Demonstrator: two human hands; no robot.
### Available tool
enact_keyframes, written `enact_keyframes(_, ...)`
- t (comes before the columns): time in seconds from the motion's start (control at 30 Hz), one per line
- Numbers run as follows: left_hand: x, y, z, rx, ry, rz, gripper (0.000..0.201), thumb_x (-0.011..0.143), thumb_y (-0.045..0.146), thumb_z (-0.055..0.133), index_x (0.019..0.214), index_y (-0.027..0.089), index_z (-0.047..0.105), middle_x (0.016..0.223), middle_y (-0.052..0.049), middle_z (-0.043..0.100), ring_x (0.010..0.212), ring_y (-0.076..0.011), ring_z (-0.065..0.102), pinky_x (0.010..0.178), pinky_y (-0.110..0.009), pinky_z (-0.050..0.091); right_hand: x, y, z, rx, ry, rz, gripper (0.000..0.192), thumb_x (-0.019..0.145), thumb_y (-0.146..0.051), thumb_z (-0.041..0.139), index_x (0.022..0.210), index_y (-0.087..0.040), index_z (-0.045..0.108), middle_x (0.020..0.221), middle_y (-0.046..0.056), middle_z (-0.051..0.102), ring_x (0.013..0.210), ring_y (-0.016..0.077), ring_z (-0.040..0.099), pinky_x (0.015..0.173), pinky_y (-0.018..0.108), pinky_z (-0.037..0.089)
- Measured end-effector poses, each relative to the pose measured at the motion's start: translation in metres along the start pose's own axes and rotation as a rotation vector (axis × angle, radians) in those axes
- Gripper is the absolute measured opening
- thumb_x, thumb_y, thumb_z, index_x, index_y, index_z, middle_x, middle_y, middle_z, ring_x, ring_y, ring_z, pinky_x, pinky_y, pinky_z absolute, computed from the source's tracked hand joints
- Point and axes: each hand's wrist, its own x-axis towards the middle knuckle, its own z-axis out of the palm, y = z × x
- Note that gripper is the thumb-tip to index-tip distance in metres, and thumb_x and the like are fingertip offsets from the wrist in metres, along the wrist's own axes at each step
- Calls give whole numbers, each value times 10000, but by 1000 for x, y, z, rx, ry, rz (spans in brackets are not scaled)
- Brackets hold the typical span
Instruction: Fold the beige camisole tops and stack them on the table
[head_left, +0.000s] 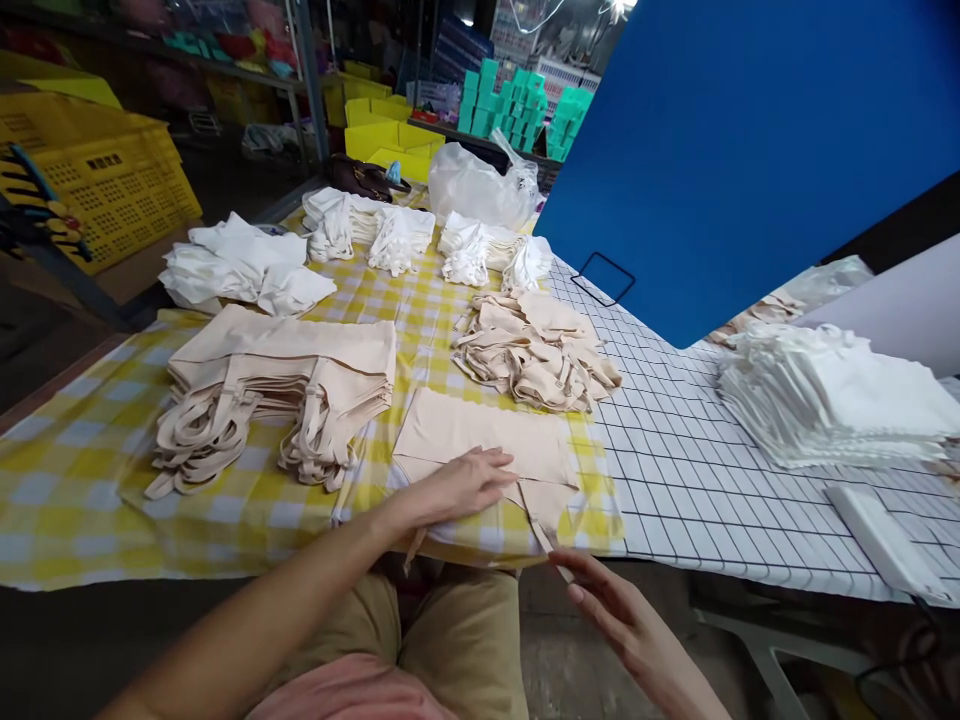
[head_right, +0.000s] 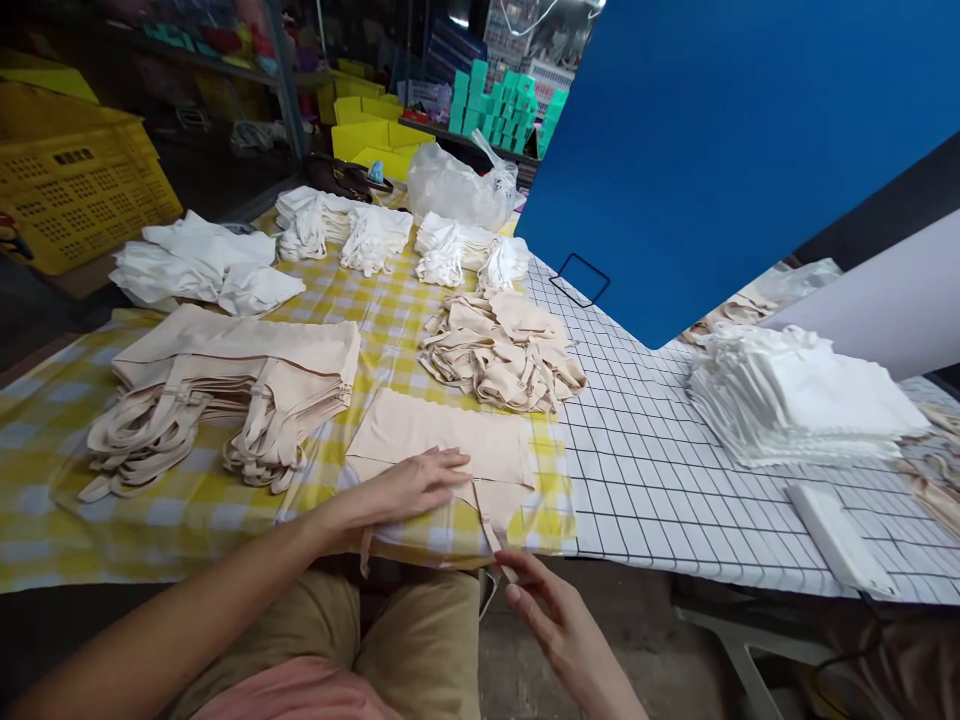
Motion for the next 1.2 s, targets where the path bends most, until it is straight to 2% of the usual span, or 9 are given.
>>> enact_keyframes(0.17, -13, -8, -9, 102, 117, -108, 350, 872, 151, 391, 1177, 195, 556, 1323, -59, 495, 1276, -152, 374, 1101, -391, 199, 18, 11, -4, -224, 345, -236, 335, 844, -434, 464, 1047, -227, 632, 1168, 105, 596, 1091, 246, 549, 856, 349, 490)
enact_keyframes(0.27, -26, -8, -8, 214, 114, -175, 347, 878, 190, 412, 1202, 214, 536, 1365, -53, 445, 1314, -181, 312, 1107, -447, 146, 44, 22, 2, -510, 537, -363, 386, 879, -395, 396, 1180, -227, 570, 1290, 112, 510, 1185, 263, 474, 912, 411, 450)
enact_keyframes(0.37, -43, -10, -8, 296, 85, -202, 367, 884, 261, 440, 1246, 233, 496, 1399, -49, 395, 1328, -208, 282, 1101, -471, 145, 64, 36, 7, -762, 483, -427, 446, 902, -391, 341, 1305, -238, 458, 1366, 93, 446, 1288, 289, 343, 963, 501, 368)
enact_keyframes(0.47, -62, -19, -13, 337, 67, -214, 409, 895, 299, 425, 1301, 252, 432, 1421, -38, 357, 1333, -202, 271, 1094, -454, 180, 68, 46, 3, -876, 471, -394, 452, 908, -410, 313, 1305, -245, 452, 1337, 90, 483, 1279, 309, 351, 945, 549, 340)
enact_keyframes(0.63, -84, -32, -22, 347, 75, -279, 425, 896, 228, 384, 1319, 207, 413, 1426, -60, 344, 1330, -188, 278, 1092, -423, 208, 39, 29, 25, -635, 655, -404, 354, 877, -403, 385, 1000, -186, 637, 988, 141, 655, 968, 287, 577, 792, 434, 454)
enact_keyframes(0.77, -86, -23, -19, 302, 73, -233, 438, 894, 216, 378, 1332, 211, 394, 1429, -59, 338, 1332, -177, 272, 1100, -413, 200, 25, 11, 95, -187, 283, -346, 270, 872, -381, 427, 853, -227, 648, 829, 88, 673, 781, 218, 631, 683, 313, 498)
enact_keyframes(0.93, -85, -15, -8, 281, 51, -228, 463, 896, 282, 411, 1350, 204, 360, 1450, -56, 295, 1355, -182, 206, 1108, -407, 187, 46, -2, 167, 191, 70, -201, 444, 752, -582, 523, 1047, -254, 570, 1114, 67, 622, 1086, 266, 547, 871, 374, 461)
enact_keyframes(1.07, -88, -18, -4, 300, 64, -203, 502, 894, 315, 423, 1373, 212, 313, 1472, -60, 240, 1370, -186, 143, 1109, -407, 183, 48, -15, 181, 289, -54, -212, 374, 800, -591, 447, 809, -232, 553, 794, 16, 655, 780, 204, 613, 653, 279, 485)
enact_keyframes(1.2, -89, -18, -3, 351, 80, -189, 506, 896, 341, 419, 1370, 196, 317, 1473, -68, 235, 1372, -193, 134, 1111, -404, 178, 23, -19, 164, -107, 101, -336, 289, 892, -414, 349, 760, -225, 522, 707, 36, 632, 624, 184, 553, 584, 274, 407)
